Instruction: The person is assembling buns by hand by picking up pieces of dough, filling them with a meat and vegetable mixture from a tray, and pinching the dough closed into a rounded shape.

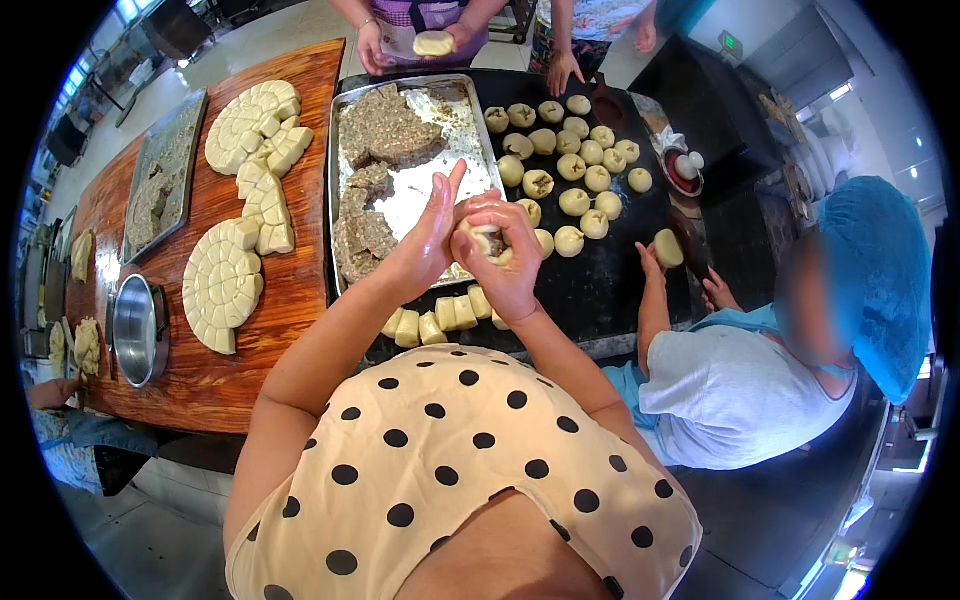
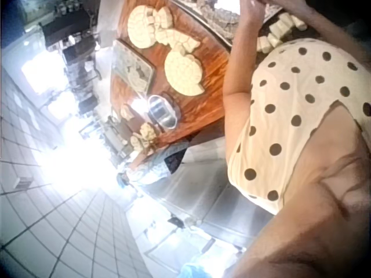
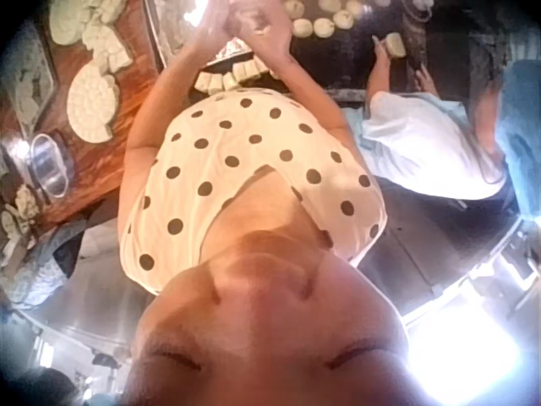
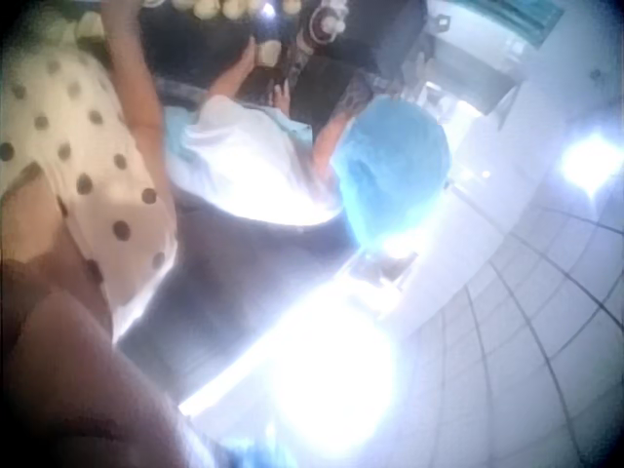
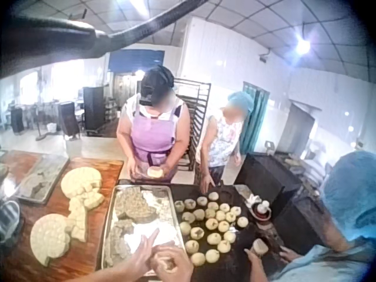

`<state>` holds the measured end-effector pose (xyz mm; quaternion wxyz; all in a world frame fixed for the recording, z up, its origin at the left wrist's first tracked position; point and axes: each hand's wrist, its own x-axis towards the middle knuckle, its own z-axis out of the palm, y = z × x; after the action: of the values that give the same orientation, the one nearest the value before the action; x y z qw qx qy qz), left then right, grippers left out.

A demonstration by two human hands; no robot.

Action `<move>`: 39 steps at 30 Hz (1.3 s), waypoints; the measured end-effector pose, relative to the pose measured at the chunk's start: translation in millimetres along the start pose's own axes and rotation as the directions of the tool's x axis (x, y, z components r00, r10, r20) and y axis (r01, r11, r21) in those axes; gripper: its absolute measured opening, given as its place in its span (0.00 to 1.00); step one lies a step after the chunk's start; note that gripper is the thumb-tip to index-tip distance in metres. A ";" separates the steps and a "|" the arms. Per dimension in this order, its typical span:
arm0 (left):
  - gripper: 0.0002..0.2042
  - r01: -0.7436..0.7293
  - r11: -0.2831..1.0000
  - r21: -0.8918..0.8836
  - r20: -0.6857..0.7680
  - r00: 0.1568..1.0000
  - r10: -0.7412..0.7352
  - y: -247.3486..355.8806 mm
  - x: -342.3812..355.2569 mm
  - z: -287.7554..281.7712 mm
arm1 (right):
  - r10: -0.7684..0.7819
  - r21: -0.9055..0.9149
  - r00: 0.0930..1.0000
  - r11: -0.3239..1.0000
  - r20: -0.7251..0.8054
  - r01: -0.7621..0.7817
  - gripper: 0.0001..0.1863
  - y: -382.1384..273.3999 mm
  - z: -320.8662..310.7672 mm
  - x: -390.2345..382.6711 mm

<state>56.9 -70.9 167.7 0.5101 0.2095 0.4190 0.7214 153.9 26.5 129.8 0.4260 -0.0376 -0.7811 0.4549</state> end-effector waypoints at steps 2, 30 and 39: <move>0.37 0.027 0.990 -0.135 0.038 0.999 -0.022 -0.4 0.5 -1.1 | 0.015 0.149 0.995 0.989 -0.099 -0.001 0.08 -2.1 4.3 2.1; 0.20 0.073 0.888 -0.455 -0.069 0.991 -0.117 -19.4 6.9 26.1 | 0.025 0.158 0.970 0.987 -0.244 0.014 0.12 -9.4 4.0 -8.6; 0.25 0.054 0.907 -0.418 -0.098 0.990 -0.104 -65.4 18.4 -11.4 | -0.009 -0.043 0.994 0.999 -0.113 0.005 0.12 -2.6 8.6 -17.2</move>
<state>78.0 -50.3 105.5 0.5460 0.0366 0.2941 0.7836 159.6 11.4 119.0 0.4701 -0.0695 -0.7654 0.4340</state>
